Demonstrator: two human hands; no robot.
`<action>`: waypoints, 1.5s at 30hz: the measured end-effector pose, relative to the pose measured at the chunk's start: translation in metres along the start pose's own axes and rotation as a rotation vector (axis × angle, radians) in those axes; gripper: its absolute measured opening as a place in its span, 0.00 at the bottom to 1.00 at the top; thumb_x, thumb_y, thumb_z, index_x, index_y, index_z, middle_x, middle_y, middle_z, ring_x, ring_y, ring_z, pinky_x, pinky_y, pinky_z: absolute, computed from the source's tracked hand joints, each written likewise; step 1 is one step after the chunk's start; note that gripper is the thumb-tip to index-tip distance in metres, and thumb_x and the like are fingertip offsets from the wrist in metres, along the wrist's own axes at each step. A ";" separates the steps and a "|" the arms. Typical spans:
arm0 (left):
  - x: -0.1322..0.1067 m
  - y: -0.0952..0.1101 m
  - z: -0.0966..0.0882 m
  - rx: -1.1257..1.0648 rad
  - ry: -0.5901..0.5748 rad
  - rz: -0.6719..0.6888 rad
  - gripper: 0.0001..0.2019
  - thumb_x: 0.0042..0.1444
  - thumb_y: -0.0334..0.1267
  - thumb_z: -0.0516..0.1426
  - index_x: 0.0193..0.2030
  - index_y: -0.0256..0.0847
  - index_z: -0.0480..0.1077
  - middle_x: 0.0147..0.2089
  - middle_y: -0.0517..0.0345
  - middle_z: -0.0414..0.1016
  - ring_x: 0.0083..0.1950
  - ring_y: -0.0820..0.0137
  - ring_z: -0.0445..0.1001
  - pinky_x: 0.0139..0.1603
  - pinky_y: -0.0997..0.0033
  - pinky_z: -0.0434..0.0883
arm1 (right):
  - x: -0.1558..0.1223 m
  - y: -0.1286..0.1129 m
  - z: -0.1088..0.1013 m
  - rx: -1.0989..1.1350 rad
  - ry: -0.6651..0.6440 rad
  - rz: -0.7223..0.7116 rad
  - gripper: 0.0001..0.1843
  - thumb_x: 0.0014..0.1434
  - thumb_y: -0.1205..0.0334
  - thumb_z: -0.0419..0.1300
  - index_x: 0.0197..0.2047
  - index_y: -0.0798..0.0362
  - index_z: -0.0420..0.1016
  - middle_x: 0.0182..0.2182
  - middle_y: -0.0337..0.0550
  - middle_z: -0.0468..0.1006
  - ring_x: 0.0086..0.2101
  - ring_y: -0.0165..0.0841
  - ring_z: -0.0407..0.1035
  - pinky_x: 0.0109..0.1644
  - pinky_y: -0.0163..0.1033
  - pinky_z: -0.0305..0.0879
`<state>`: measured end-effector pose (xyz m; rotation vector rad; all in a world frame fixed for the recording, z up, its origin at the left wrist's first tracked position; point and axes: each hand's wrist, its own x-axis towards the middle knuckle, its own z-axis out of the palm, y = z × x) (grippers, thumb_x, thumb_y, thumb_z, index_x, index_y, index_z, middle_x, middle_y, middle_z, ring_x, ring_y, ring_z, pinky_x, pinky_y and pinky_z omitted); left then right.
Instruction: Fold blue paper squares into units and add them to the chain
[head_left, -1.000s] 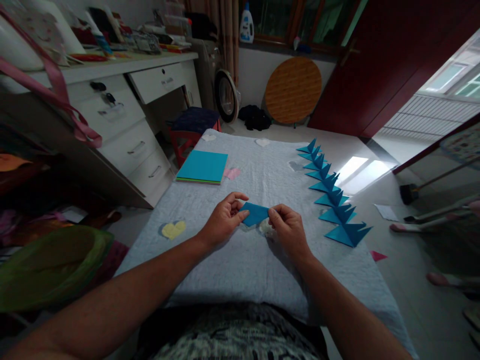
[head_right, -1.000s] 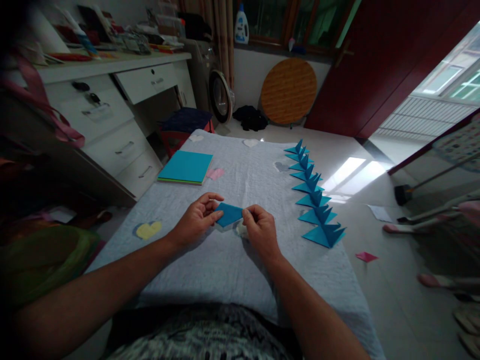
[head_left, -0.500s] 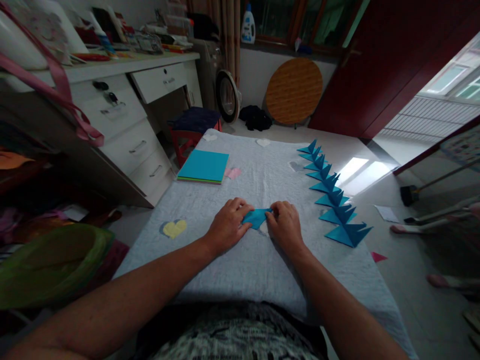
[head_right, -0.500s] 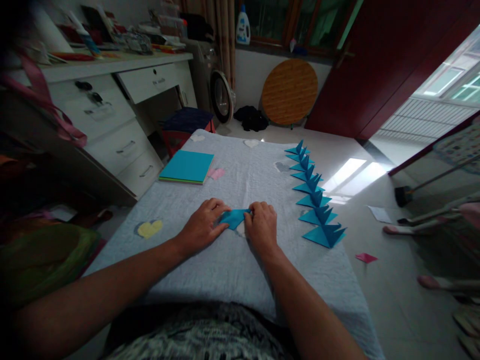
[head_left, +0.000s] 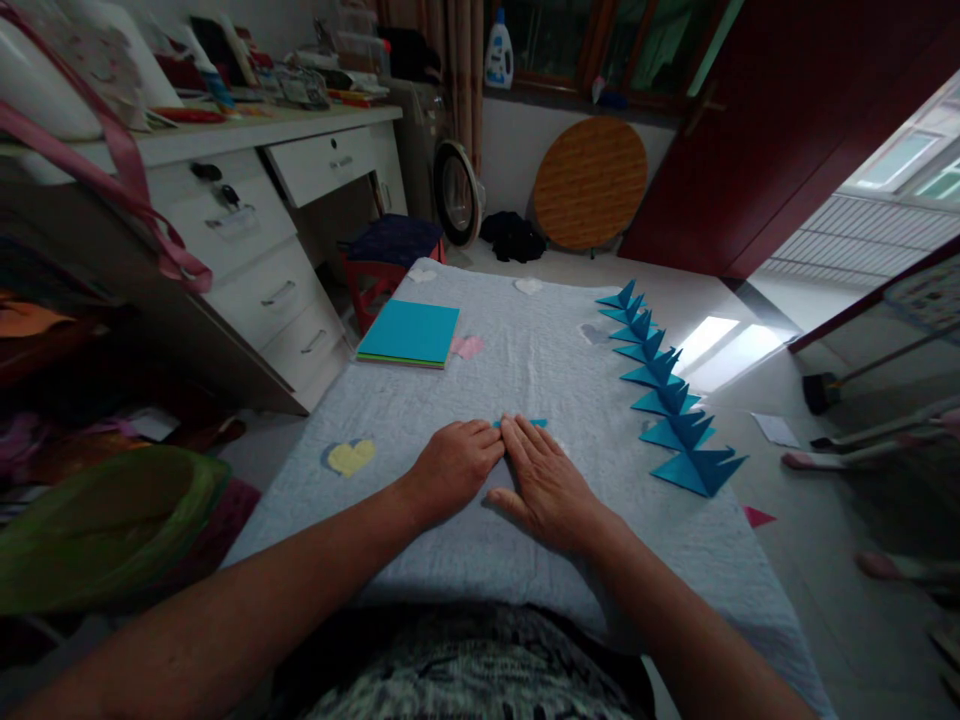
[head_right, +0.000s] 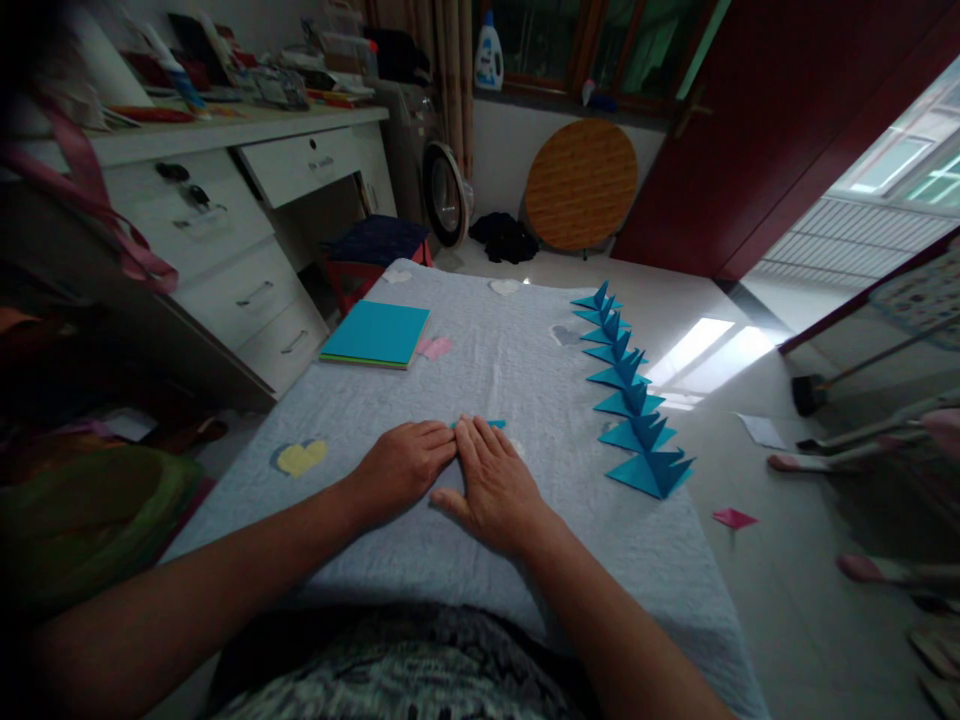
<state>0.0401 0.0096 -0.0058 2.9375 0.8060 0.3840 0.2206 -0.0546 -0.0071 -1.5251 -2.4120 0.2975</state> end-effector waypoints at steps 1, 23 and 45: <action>-0.001 0.000 -0.002 0.014 -0.008 0.004 0.10 0.65 0.32 0.56 0.51 0.35 0.73 0.49 0.49 0.79 0.50 0.60 0.75 0.49 0.58 0.73 | -0.001 0.001 -0.001 -0.015 -0.006 0.014 0.44 0.66 0.39 0.52 0.72 0.63 0.52 0.70 0.63 0.54 0.70 0.49 0.47 0.71 0.57 0.49; -0.001 -0.009 -0.003 -0.313 0.145 -0.304 0.11 0.61 0.29 0.58 0.50 0.40 0.71 0.47 0.52 0.78 0.47 0.63 0.77 0.50 0.63 0.72 | 0.005 0.026 -0.011 0.020 0.248 0.234 0.14 0.64 0.62 0.55 0.51 0.56 0.72 0.47 0.54 0.77 0.47 0.45 0.67 0.54 0.50 0.61; 0.006 -0.011 -0.005 -0.332 0.125 -0.231 0.15 0.56 0.40 0.64 0.50 0.41 0.72 0.49 0.51 0.75 0.51 0.58 0.73 0.56 0.55 0.69 | 0.012 0.025 -0.004 0.029 0.271 0.279 0.23 0.57 0.64 0.55 0.57 0.56 0.69 0.48 0.55 0.76 0.50 0.48 0.65 0.55 0.53 0.57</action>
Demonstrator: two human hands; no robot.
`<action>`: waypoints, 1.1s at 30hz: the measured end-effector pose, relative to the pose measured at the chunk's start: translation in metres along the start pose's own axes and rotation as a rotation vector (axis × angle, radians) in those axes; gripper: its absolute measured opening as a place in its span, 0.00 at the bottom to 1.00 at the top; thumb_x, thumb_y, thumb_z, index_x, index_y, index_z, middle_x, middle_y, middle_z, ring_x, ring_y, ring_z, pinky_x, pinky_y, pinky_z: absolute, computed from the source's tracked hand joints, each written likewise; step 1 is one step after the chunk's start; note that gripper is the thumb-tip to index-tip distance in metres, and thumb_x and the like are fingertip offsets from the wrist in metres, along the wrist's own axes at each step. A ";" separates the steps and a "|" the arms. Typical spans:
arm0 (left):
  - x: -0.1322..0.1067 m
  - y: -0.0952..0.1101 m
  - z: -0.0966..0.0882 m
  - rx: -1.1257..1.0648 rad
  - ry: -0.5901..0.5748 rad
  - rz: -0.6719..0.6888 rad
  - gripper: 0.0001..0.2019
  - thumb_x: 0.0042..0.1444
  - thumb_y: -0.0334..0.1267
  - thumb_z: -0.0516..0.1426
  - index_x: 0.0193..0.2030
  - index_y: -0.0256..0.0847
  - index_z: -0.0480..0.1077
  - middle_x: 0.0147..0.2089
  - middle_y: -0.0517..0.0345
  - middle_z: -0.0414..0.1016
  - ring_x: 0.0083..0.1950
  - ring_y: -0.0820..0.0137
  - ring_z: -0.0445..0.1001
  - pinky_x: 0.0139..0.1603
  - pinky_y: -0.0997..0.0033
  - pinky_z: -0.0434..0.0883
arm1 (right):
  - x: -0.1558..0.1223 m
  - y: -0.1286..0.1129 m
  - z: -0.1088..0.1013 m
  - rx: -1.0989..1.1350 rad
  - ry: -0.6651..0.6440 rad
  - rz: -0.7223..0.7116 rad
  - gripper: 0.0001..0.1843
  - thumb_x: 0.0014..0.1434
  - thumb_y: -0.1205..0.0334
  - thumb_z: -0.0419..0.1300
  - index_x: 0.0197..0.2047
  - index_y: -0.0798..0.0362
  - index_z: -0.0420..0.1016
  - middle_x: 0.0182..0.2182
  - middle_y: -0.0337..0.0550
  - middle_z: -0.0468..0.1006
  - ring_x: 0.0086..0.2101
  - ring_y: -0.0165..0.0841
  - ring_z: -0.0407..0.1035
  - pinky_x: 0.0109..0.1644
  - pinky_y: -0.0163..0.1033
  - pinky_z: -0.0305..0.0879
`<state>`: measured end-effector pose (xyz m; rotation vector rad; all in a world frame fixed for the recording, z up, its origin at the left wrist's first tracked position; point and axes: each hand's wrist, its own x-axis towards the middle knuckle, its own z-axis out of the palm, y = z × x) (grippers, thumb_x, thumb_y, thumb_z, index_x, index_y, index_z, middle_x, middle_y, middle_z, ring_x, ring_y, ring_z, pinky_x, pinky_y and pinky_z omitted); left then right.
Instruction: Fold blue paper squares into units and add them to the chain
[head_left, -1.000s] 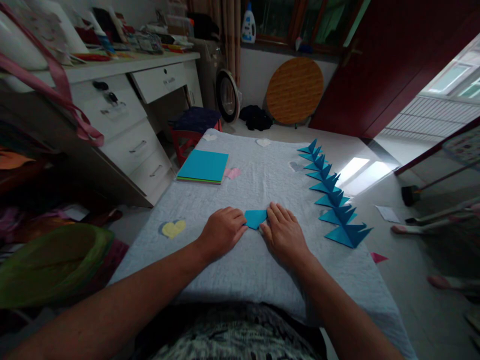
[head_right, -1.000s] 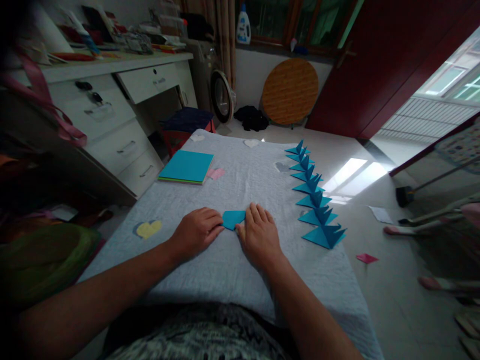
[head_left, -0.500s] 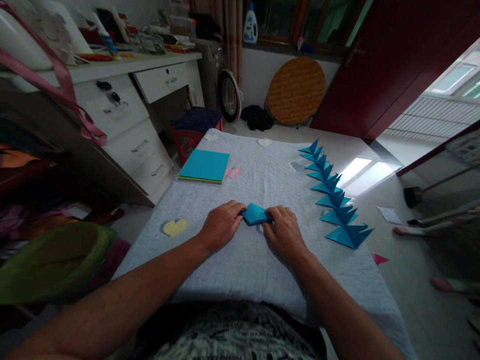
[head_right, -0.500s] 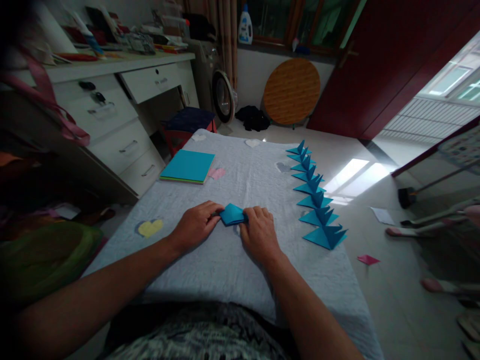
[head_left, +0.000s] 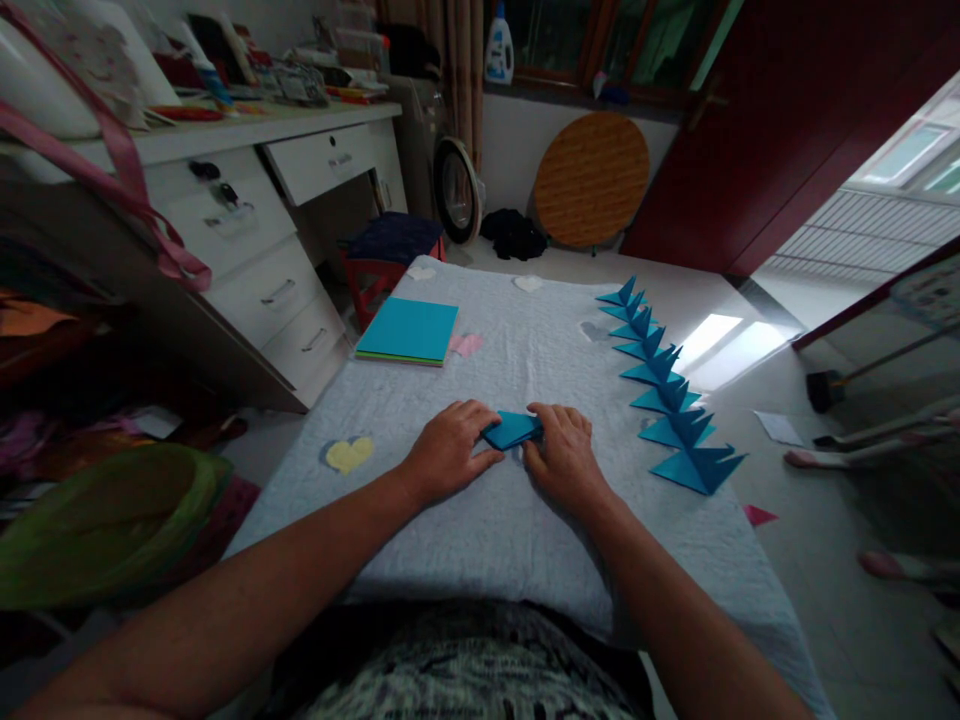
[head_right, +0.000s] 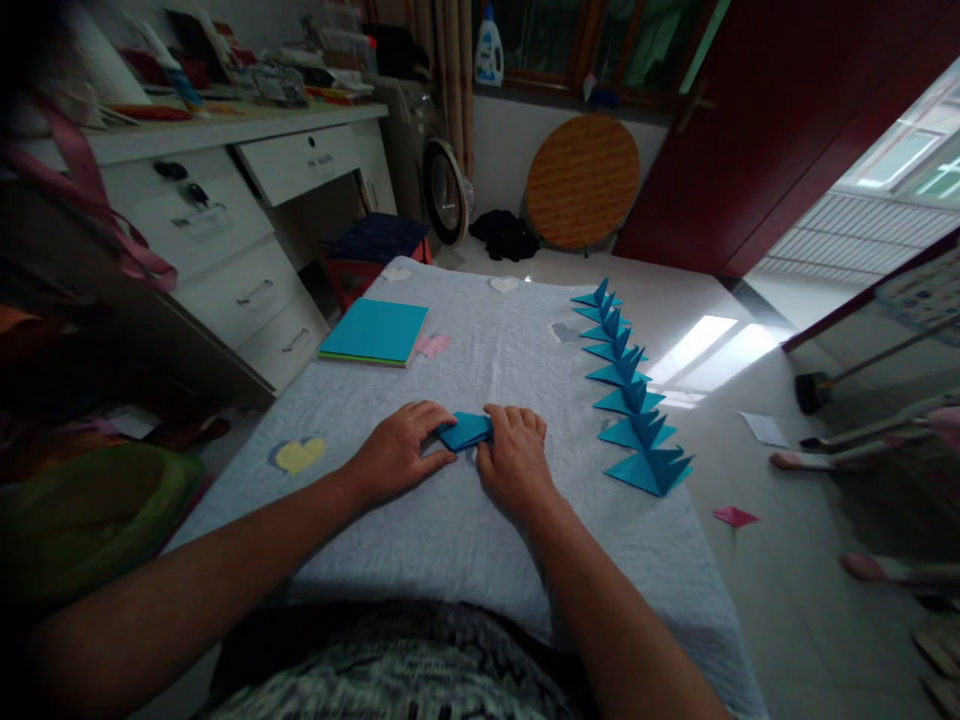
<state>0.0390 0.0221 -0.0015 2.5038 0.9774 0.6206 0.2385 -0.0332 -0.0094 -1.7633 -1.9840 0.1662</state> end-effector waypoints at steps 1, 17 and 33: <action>0.000 0.000 0.001 0.020 -0.001 0.005 0.17 0.56 0.41 0.64 0.50 0.41 0.72 0.49 0.50 0.75 0.52 0.58 0.72 0.56 0.55 0.69 | 0.000 0.000 0.000 0.016 0.002 -0.002 0.23 0.56 0.64 0.55 0.56 0.56 0.69 0.47 0.54 0.76 0.49 0.48 0.66 0.55 0.53 0.57; -0.001 0.006 -0.002 0.218 0.024 0.057 0.10 0.60 0.33 0.58 0.49 0.40 0.72 0.45 0.51 0.75 0.45 0.60 0.73 0.47 0.60 0.72 | 0.004 -0.005 -0.005 0.690 0.047 0.038 0.12 0.55 0.64 0.59 0.45 0.50 0.71 0.35 0.41 0.74 0.37 0.34 0.71 0.46 0.42 0.67; 0.000 0.000 -0.001 0.323 0.160 0.117 0.06 0.63 0.30 0.55 0.38 0.39 0.73 0.35 0.56 0.75 0.36 0.66 0.74 0.37 0.67 0.70 | 0.004 -0.006 -0.004 0.908 0.092 -0.008 0.10 0.57 0.68 0.58 0.43 0.48 0.71 0.35 0.39 0.75 0.38 0.33 0.73 0.46 0.41 0.71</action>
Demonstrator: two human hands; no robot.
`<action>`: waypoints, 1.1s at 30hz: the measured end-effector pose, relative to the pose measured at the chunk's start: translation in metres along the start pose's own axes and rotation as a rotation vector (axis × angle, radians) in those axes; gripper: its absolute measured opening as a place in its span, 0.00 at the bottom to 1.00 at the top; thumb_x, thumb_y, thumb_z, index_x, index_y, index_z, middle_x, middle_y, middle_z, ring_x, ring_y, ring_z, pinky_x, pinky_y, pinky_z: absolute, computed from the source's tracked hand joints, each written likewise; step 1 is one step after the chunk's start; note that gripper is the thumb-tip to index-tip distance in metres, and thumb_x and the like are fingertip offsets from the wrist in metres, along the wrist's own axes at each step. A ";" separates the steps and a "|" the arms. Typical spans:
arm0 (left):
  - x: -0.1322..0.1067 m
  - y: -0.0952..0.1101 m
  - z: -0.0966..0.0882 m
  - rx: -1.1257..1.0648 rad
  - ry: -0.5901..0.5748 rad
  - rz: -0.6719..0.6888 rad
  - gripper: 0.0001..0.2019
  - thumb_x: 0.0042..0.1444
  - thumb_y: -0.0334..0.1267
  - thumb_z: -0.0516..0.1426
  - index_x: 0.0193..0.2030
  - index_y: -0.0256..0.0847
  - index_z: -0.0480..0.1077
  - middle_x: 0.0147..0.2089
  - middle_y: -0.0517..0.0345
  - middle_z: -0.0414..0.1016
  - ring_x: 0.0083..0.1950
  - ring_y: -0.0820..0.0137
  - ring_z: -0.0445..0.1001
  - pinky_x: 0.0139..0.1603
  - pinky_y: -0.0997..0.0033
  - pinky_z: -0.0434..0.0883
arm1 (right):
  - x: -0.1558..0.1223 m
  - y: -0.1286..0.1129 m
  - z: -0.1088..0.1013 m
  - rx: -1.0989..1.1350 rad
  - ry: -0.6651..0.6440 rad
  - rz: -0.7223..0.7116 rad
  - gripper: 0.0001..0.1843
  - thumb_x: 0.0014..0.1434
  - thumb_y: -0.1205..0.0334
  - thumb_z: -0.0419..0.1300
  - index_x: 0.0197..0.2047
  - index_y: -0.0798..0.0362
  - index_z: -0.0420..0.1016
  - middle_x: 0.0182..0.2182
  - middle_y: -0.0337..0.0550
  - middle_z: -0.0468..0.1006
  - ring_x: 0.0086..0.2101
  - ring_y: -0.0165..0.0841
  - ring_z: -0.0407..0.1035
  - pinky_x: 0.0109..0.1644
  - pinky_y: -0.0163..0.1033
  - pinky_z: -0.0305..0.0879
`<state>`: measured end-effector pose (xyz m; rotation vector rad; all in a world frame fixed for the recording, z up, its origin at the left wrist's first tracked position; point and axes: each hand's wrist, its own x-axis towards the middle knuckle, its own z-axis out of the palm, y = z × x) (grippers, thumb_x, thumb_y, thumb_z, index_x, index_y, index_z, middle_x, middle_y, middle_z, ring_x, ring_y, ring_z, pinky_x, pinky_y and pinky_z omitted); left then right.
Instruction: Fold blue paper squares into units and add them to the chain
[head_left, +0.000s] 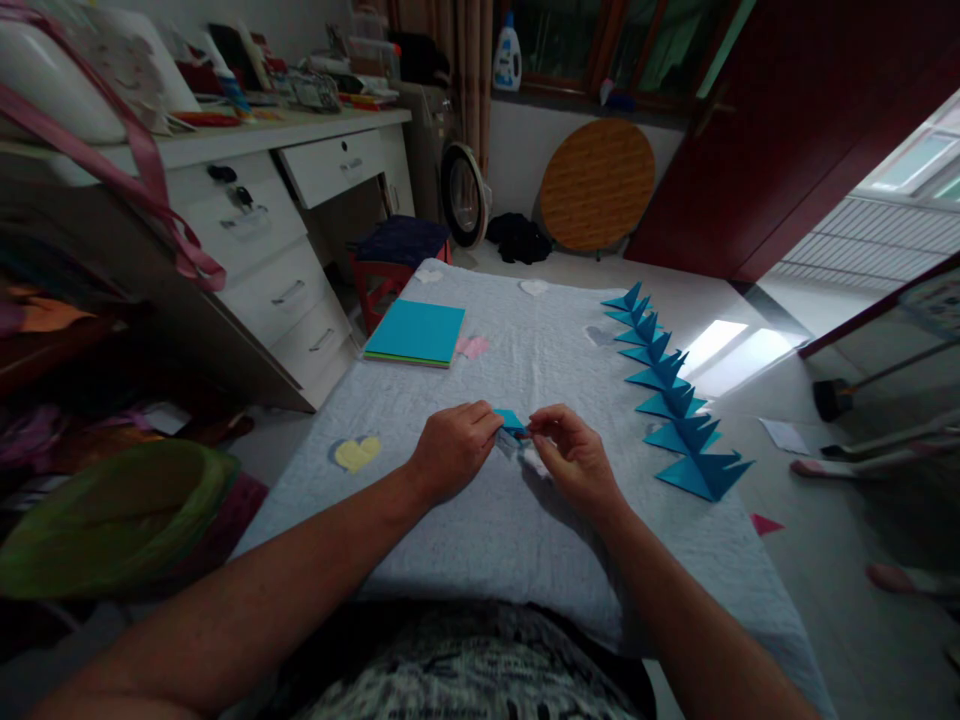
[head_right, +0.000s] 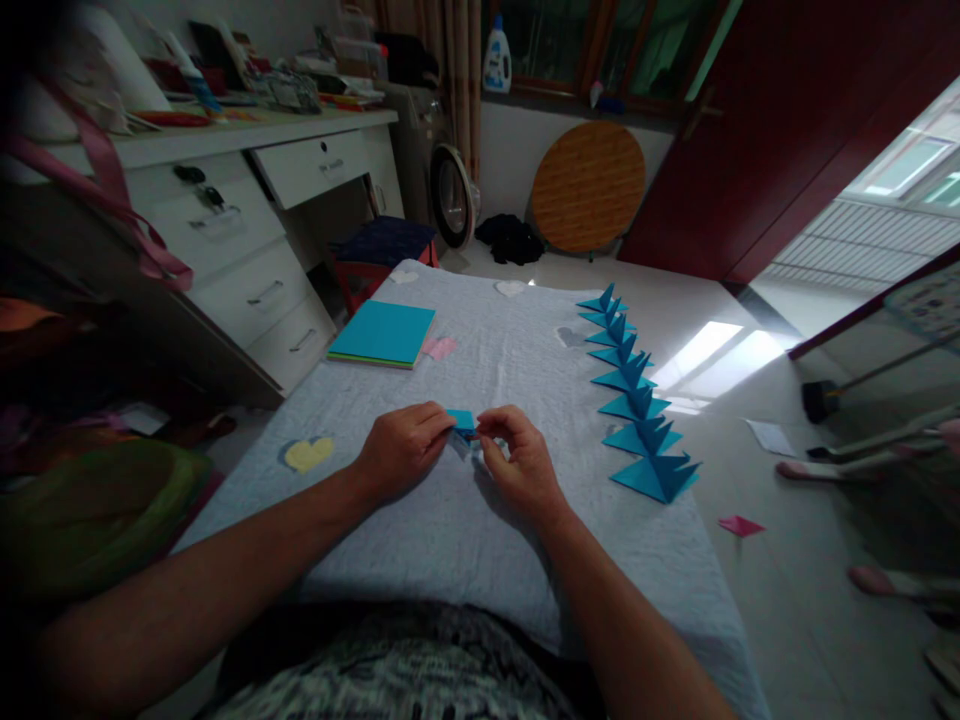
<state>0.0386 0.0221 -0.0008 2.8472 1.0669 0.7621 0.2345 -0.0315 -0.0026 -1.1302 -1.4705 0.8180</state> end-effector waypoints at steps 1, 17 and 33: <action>0.000 0.000 -0.001 -0.011 0.015 0.001 0.06 0.63 0.30 0.55 0.38 0.39 0.73 0.35 0.56 0.75 0.36 0.66 0.74 0.37 0.68 0.70 | 0.000 0.000 -0.001 -0.050 0.034 -0.027 0.10 0.57 0.68 0.58 0.43 0.48 0.71 0.35 0.39 0.74 0.37 0.33 0.73 0.45 0.41 0.71; 0.000 -0.002 -0.008 -0.423 -0.243 0.044 0.14 0.53 0.34 0.61 0.48 0.39 0.73 0.44 0.53 0.74 0.47 0.63 0.72 0.53 0.62 0.71 | -0.001 0.005 -0.007 -0.492 -0.255 -0.149 0.16 0.57 0.74 0.54 0.44 0.50 0.77 0.43 0.46 0.81 0.45 0.39 0.72 0.55 0.49 0.65; 0.008 -0.004 0.001 -0.318 -0.197 -0.260 0.06 0.61 0.33 0.58 0.32 0.39 0.74 0.35 0.55 0.73 0.42 0.64 0.71 0.46 0.63 0.68 | 0.005 0.011 0.001 -0.458 -0.022 0.161 0.09 0.58 0.66 0.57 0.43 0.50 0.72 0.36 0.44 0.78 0.38 0.37 0.71 0.45 0.43 0.66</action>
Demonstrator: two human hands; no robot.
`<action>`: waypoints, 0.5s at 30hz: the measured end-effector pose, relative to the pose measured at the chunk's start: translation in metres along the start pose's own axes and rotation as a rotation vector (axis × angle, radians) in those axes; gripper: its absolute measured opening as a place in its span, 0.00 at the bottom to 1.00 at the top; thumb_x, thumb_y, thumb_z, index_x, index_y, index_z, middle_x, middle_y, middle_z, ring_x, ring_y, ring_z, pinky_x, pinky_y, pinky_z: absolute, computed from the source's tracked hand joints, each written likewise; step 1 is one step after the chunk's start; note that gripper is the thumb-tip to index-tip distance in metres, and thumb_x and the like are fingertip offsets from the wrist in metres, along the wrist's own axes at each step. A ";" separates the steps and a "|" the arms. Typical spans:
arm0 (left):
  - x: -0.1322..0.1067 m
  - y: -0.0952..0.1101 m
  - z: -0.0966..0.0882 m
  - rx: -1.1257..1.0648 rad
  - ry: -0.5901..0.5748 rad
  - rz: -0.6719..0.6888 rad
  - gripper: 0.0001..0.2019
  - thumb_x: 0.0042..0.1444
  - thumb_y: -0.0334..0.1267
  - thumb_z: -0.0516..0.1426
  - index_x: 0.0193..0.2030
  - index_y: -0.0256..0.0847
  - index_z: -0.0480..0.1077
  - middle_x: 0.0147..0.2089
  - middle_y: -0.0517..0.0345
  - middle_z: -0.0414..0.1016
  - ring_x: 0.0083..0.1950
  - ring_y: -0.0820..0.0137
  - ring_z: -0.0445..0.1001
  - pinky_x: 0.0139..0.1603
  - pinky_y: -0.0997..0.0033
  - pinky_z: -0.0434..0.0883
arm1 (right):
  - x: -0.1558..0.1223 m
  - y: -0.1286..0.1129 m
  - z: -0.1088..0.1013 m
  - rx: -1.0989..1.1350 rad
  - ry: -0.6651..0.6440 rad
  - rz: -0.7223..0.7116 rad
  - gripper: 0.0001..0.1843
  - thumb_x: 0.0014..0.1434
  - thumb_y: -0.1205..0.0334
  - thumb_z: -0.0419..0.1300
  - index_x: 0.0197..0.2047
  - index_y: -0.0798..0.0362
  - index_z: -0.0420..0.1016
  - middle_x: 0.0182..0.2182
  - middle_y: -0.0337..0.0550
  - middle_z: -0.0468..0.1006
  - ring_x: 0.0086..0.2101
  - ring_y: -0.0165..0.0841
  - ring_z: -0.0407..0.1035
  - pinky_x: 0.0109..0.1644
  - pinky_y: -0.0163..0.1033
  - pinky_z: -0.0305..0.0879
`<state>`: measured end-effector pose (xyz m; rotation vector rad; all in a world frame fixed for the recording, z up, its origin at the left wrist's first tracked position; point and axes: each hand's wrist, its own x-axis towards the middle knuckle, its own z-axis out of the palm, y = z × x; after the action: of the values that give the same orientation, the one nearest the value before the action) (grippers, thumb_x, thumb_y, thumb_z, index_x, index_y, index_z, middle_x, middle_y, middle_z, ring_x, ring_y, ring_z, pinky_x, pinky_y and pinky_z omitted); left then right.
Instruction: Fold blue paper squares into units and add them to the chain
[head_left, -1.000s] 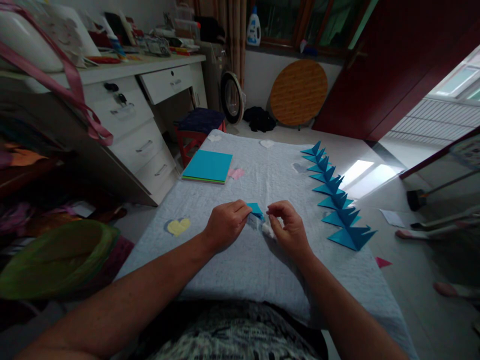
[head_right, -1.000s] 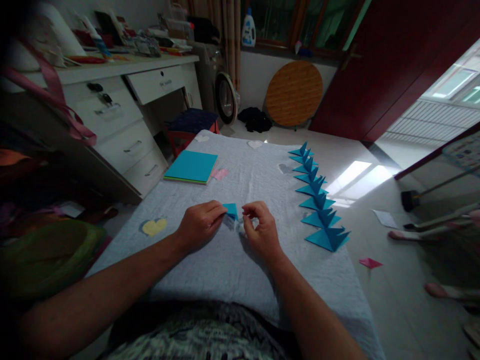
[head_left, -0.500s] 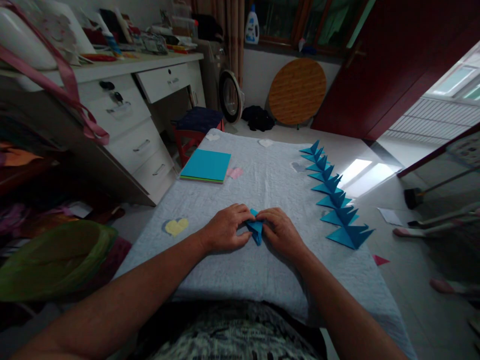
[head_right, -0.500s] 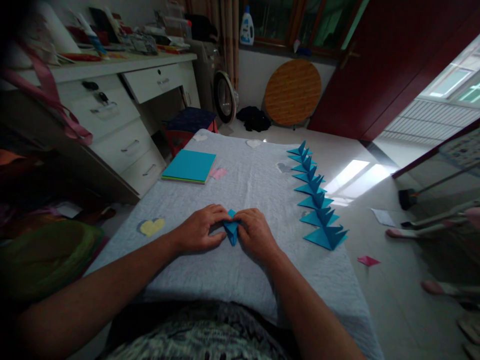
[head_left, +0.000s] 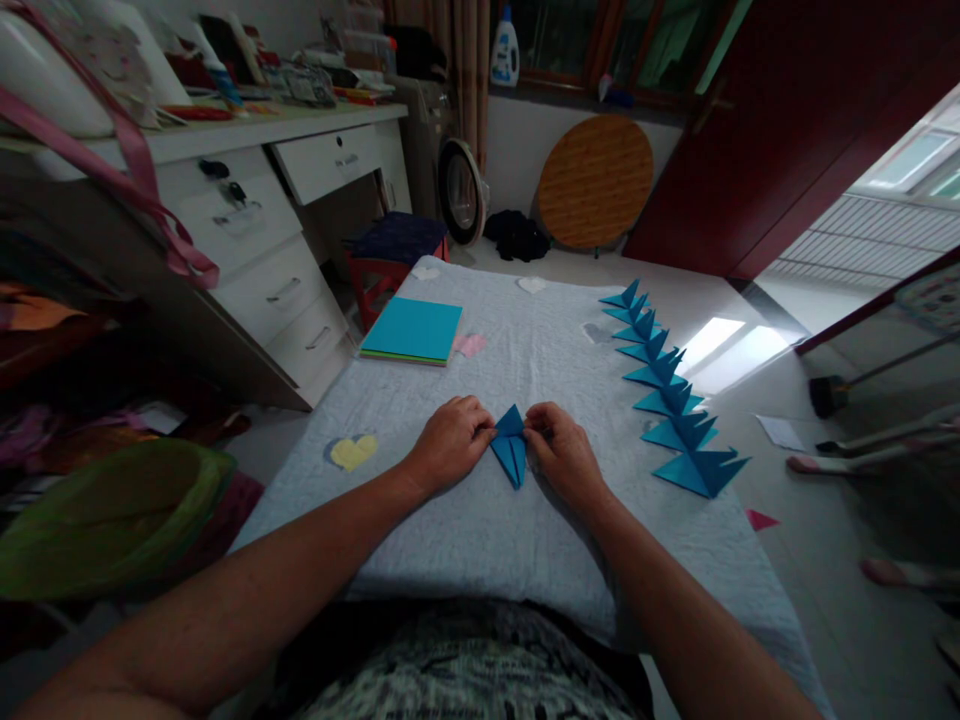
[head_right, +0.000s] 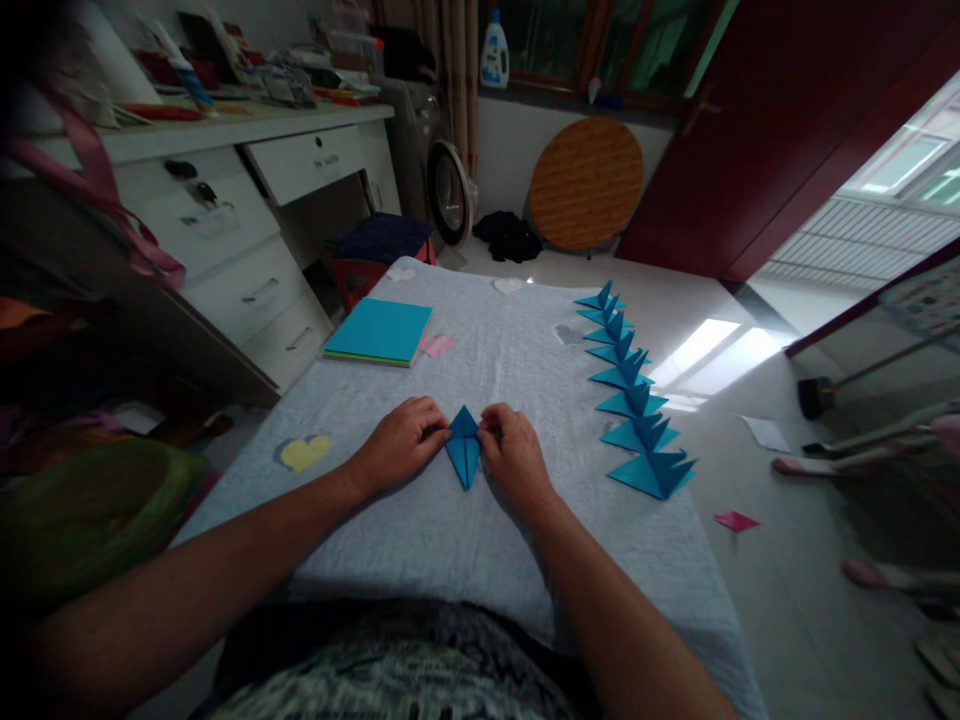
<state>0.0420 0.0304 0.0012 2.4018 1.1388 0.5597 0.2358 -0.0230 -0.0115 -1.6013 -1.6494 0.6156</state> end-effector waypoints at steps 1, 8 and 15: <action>0.000 0.000 0.001 0.010 0.003 -0.002 0.06 0.60 0.33 0.58 0.32 0.38 0.74 0.35 0.55 0.72 0.42 0.64 0.71 0.46 0.63 0.68 | 0.001 -0.001 0.000 -0.007 0.002 -0.002 0.06 0.58 0.66 0.57 0.40 0.50 0.71 0.34 0.43 0.77 0.36 0.36 0.71 0.44 0.42 0.66; 0.000 -0.001 0.002 0.034 0.011 -0.039 0.06 0.59 0.35 0.60 0.31 0.39 0.73 0.34 0.56 0.72 0.40 0.64 0.71 0.44 0.62 0.67 | 0.004 -0.002 0.001 -0.083 0.011 -0.051 0.02 0.57 0.65 0.56 0.35 0.49 0.69 0.31 0.41 0.74 0.34 0.36 0.67 0.41 0.41 0.62; -0.001 0.000 0.001 -0.007 0.036 -0.015 0.06 0.59 0.34 0.58 0.31 0.39 0.73 0.33 0.56 0.73 0.40 0.65 0.72 0.45 0.63 0.68 | 0.008 0.000 0.001 -0.059 -0.016 -0.004 0.03 0.55 0.66 0.57 0.35 0.50 0.70 0.30 0.40 0.74 0.33 0.35 0.67 0.39 0.40 0.61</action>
<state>0.0417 0.0299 0.0004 2.3842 1.1668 0.6038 0.2361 -0.0153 -0.0108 -1.6385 -1.6962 0.5844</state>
